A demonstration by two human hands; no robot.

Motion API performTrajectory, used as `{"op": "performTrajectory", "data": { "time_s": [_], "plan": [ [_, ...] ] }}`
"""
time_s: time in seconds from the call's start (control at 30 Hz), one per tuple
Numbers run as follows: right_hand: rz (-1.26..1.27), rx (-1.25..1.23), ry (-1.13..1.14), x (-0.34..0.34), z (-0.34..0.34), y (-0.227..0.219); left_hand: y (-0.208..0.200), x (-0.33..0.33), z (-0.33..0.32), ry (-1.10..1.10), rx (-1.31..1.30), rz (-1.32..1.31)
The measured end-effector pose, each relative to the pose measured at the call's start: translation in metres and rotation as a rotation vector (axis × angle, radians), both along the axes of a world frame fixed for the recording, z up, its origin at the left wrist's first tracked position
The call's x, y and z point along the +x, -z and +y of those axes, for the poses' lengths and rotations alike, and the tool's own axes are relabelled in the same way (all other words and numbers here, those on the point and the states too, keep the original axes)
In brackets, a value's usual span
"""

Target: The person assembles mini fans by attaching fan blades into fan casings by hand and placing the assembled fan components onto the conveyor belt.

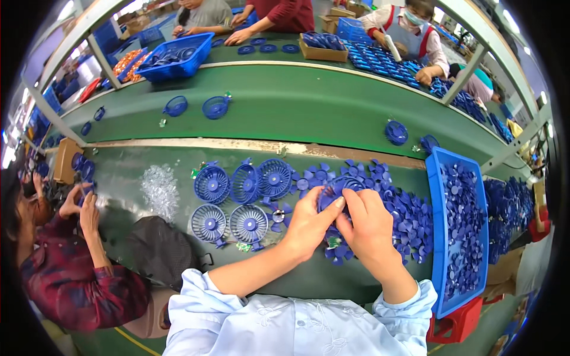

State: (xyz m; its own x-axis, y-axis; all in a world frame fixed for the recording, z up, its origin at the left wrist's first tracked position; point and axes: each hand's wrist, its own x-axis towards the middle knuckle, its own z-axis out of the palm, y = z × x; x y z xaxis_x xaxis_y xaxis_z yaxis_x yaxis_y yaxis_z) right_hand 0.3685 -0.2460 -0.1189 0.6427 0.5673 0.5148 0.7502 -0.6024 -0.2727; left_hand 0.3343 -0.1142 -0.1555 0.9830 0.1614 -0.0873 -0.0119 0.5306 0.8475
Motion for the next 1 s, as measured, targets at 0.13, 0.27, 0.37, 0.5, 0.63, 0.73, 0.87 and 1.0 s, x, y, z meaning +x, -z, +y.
{"op": "performTrajectory", "data": {
  "time_s": [0.13, 0.27, 0.37, 0.5, 0.63, 0.73, 0.87, 1.0],
  "plan": [
    [-0.062, 0.095, -0.033, -0.006, -0.006, -0.010, 0.001, 0.007, 0.010, -0.056, 0.149, -0.069],
    [0.482, 0.303, -0.004, 0.011, -0.025, -0.009, 0.003, 0.003, 0.021, 0.086, 0.310, -0.116],
    [0.979, 0.556, -0.123, 0.020, -0.039, 0.020, 0.012, 0.006, 0.014, 0.068, 0.571, -0.165],
    [0.734, 0.358, -0.098, 0.032, -0.029, 0.035, 0.012, 0.009, 0.019, -0.019, 0.725, -0.075],
    [1.171, 0.293, -0.066, 0.072, -0.011, 0.034, 0.018, 0.025, 0.033, -0.129, 0.593, -0.046],
    [1.151, 0.573, 0.024, 0.134, -0.015, 0.055, -0.014, 0.028, 0.046, -0.252, 0.745, -0.189],
    [0.681, 0.436, 0.256, 0.207, -0.060, 0.086, -0.068, 0.064, 0.077, -0.230, 0.688, -0.241],
    [0.276, -0.149, 0.223, 0.199, -0.061, 0.093, -0.048, 0.123, 0.184, -0.446, 0.958, -0.068]
  ]
}}
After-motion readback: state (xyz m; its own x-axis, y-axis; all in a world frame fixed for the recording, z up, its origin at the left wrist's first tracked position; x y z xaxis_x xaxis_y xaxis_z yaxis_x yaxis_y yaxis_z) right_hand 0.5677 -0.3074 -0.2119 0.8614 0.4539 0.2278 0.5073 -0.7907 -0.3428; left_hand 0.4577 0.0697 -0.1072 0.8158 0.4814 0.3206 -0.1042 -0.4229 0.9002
